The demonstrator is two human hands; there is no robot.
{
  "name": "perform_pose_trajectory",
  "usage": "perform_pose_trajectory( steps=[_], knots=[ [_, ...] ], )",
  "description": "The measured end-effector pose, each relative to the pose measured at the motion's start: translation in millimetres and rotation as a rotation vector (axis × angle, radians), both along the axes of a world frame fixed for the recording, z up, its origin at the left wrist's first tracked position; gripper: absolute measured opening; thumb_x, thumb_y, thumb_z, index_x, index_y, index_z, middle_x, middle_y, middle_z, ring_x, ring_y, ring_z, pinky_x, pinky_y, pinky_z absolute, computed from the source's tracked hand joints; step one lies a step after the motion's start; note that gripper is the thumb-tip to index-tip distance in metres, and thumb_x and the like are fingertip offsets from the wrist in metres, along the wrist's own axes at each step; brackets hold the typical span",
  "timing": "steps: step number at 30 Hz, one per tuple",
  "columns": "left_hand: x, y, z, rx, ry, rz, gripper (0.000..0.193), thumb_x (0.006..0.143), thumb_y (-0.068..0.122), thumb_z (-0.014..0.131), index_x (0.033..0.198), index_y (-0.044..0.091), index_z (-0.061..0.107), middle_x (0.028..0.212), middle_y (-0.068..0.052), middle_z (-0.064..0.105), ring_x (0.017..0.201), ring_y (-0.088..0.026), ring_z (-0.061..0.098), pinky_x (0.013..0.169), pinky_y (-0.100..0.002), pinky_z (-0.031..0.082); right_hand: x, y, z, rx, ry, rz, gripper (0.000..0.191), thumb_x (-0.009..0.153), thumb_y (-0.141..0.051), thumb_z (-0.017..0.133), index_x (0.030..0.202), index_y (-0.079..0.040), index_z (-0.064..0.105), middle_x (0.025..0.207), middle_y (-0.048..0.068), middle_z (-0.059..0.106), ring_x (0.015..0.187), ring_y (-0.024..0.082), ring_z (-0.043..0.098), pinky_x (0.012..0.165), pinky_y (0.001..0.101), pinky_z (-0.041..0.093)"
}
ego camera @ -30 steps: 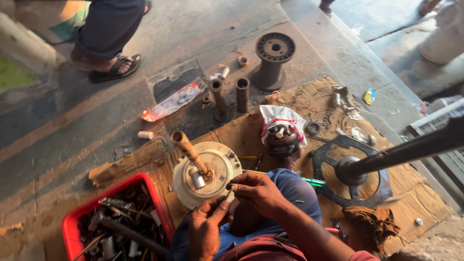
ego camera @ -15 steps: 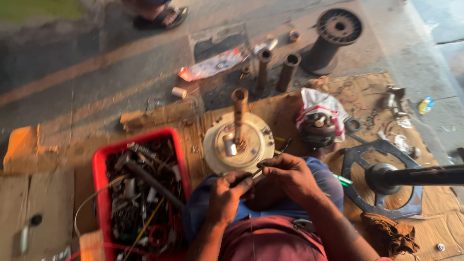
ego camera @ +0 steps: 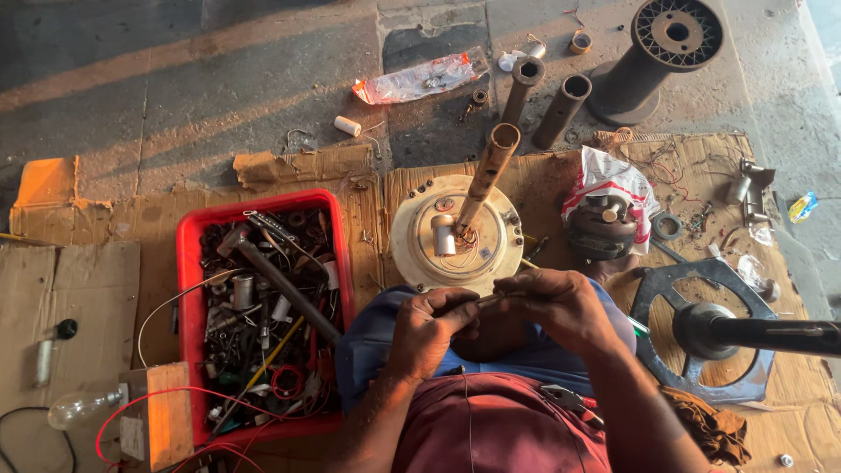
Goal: The person sits on the floor and works on a circular electrical motor component. They use pliers to manipulate wires and a wooden stick to adjust parts inside the motor housing. The person repeatedly inserts and removes the stick while handling small metal pieces.
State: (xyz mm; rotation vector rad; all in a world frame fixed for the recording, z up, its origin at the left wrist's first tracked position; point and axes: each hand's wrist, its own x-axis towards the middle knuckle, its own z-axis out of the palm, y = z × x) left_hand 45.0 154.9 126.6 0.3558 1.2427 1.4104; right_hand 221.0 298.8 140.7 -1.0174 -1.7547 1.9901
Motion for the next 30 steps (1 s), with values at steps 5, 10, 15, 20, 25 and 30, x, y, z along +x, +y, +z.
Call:
perform_pose_trajectory(
  steps=[5, 10, 15, 20, 25, 30],
  knots=[
    [1.6, 0.9, 0.2, 0.009, -0.024, 0.044, 0.025, 0.089, 0.007, 0.075, 0.110, -0.005, 0.074, 0.088, -0.007, 0.074, 0.075, -0.012, 0.070, 0.069, -0.028, 0.062, -3.8, 1.1, 11.0, 0.151, -0.241, 0.029, 0.024, 0.078, -0.015, 0.086, 0.098, -0.003, 0.083, 0.083, 0.003, 0.081, 0.078, 0.004, 0.069, 0.072, 0.0230, 0.057],
    [2.6, 1.7, -1.2, 0.038, -0.039, 0.047, 0.024, 0.090, 0.006, 0.074, 0.111, -0.005, 0.074, 0.089, -0.007, 0.074, 0.076, -0.013, 0.070, 0.070, -0.028, 0.063, -4.8, -1.9, 6.5, 0.139, -0.121, -0.026, 0.022, 0.090, -0.019, 0.083, 0.101, 0.000, 0.078, 0.085, 0.005, 0.074, 0.079, 0.005, 0.060, 0.068, 0.0235, 0.051],
    [0.5, 0.4, -3.5, 0.030, -0.085, 0.051, 0.023, 0.090, 0.005, 0.074, 0.110, -0.005, 0.074, 0.089, -0.007, 0.074, 0.077, -0.012, 0.070, 0.069, -0.028, 0.062, -1.0, -5.1, 4.8, 0.075, 0.224, -0.037, 0.061, 0.078, -0.012, 0.086, 0.132, -0.003, 0.058, 0.120, 0.005, 0.073, 0.081, 0.005, 0.058, 0.072, 0.0209, 0.051],
    [2.6, 1.5, -5.1, 0.038, -0.056, 0.047, 0.023, 0.091, 0.006, 0.074, 0.110, -0.005, 0.074, 0.087, -0.007, 0.073, 0.076, -0.012, 0.070, 0.069, -0.028, 0.062, -3.6, -3.4, 6.3, 0.152, -0.019, -0.059, 0.054, 0.084, -0.011, 0.084, 0.134, 0.000, 0.064, 0.101, 0.013, 0.076, 0.089, 0.011, 0.069, 0.078, 0.0257, 0.056],
    [2.6, 2.2, -1.3, 0.035, 0.003, 0.037, 0.022, 0.090, 0.007, 0.074, 0.110, -0.004, 0.075, 0.086, -0.007, 0.074, 0.075, -0.011, 0.070, 0.068, -0.028, 0.062, -6.9, -0.7, 6.8, 0.196, -0.015, 0.022, 0.038, 0.087, -0.013, 0.078, 0.120, 0.002, 0.069, 0.102, 0.007, 0.077, 0.094, 0.009, 0.068, 0.082, 0.0263, 0.056],
    [-5.0, -3.0, 6.0, -0.010, 0.095, -0.023, 0.019, 0.093, 0.013, 0.073, 0.104, -0.002, 0.076, 0.076, -0.006, 0.071, 0.064, -0.011, 0.066, 0.058, -0.024, 0.051, -12.0, -4.2, 9.2, 0.318, -0.145, 0.138, 0.020, 0.087, -0.010, 0.076, 0.105, -0.003, 0.077, 0.094, 0.005, 0.082, 0.087, 0.009, 0.073, 0.079, 0.0269, 0.060]
  ],
)
